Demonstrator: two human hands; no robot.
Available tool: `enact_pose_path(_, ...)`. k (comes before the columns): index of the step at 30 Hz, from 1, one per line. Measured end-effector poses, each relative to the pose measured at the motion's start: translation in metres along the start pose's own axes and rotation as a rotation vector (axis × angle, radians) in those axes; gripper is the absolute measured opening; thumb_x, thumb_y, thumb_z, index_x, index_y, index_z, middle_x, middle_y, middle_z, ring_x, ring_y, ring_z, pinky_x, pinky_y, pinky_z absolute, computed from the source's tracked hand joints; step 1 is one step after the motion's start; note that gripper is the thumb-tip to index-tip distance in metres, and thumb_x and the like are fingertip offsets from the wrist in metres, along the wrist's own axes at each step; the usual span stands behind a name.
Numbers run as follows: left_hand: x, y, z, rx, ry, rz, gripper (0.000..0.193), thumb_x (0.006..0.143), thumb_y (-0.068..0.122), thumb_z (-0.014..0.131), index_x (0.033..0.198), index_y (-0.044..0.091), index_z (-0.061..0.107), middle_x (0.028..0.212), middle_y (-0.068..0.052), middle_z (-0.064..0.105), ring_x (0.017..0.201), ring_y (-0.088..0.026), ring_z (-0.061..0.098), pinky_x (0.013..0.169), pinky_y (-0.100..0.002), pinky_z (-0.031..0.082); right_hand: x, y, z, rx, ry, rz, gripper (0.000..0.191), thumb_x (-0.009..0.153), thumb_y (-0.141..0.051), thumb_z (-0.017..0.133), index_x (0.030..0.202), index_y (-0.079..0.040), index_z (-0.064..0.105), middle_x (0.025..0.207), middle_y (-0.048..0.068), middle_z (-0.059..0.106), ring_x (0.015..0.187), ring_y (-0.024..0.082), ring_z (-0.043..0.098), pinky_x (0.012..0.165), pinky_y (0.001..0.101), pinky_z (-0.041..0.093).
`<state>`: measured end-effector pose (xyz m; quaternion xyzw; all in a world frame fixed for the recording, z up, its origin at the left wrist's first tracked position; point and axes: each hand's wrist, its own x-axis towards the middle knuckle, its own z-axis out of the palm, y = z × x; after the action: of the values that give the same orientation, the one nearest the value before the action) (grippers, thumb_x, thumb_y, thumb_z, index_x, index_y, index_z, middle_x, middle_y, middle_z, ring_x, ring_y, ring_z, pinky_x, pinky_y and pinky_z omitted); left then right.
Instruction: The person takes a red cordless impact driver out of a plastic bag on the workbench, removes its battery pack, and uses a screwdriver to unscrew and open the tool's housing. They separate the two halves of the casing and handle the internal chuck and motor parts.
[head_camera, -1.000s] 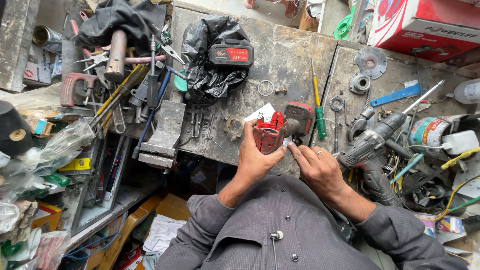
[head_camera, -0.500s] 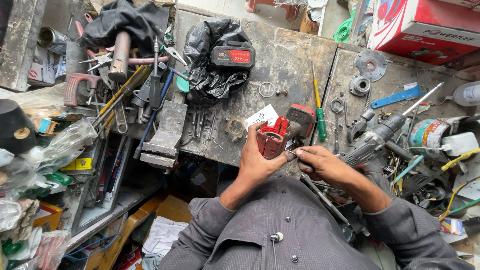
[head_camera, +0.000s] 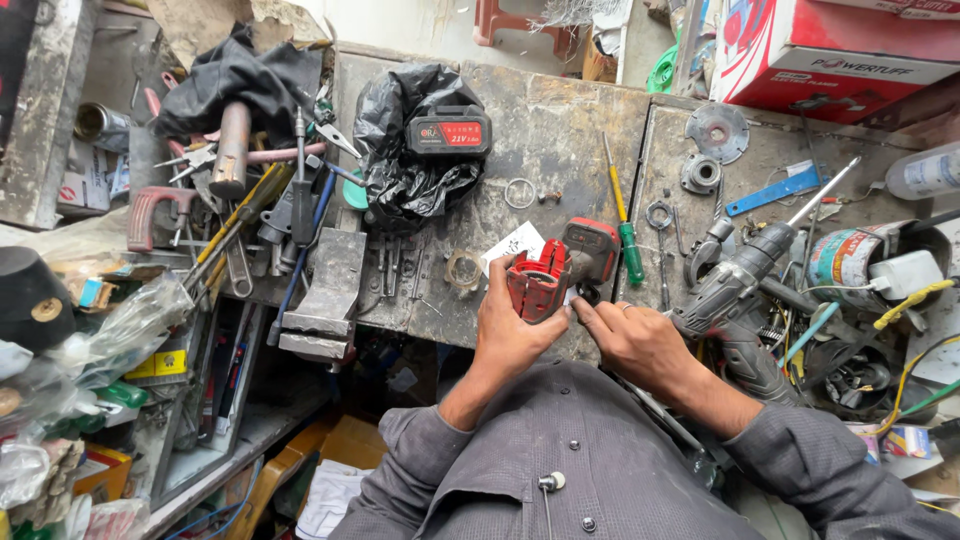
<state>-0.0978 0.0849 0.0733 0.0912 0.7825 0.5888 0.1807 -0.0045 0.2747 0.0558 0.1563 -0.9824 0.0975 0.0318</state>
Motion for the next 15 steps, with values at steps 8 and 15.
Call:
enact_pose_path(8, -0.001, -0.006, -0.001, -0.010, 0.017, 0.046, 0.079, 0.072, 0.024, 0.086, 0.134, 0.004, 0.041, 0.108, -0.013, 0.073, 0.098, -0.023, 0.074, 0.089, -0.037, 0.057, 0.001, -0.001, 0.006, 0.719, 0.061, 0.365, 0.022, 0.099, -0.018, 0.058, 0.111, -0.004, 0.070, 0.083, 0.006, 0.069, 0.075, 0.024, 0.068, 0.066, 0.0346, 0.053)
enact_pose_path(15, -0.005, -0.005, -0.001, -0.019, -0.002, 0.023, 0.080, 0.072, 0.025, 0.085, 0.136, 0.004, 0.041, 0.109, -0.013, 0.073, 0.100, -0.023, 0.075, 0.090, -0.037, 0.057, -0.005, 0.024, 0.028, 1.878, -0.391, 1.119, 0.021, 0.098, -0.029, 0.059, 0.100, -0.009, 0.066, 0.062, -0.003, 0.051, 0.043, 0.004, 0.029, 0.038, 0.0222, 0.021)
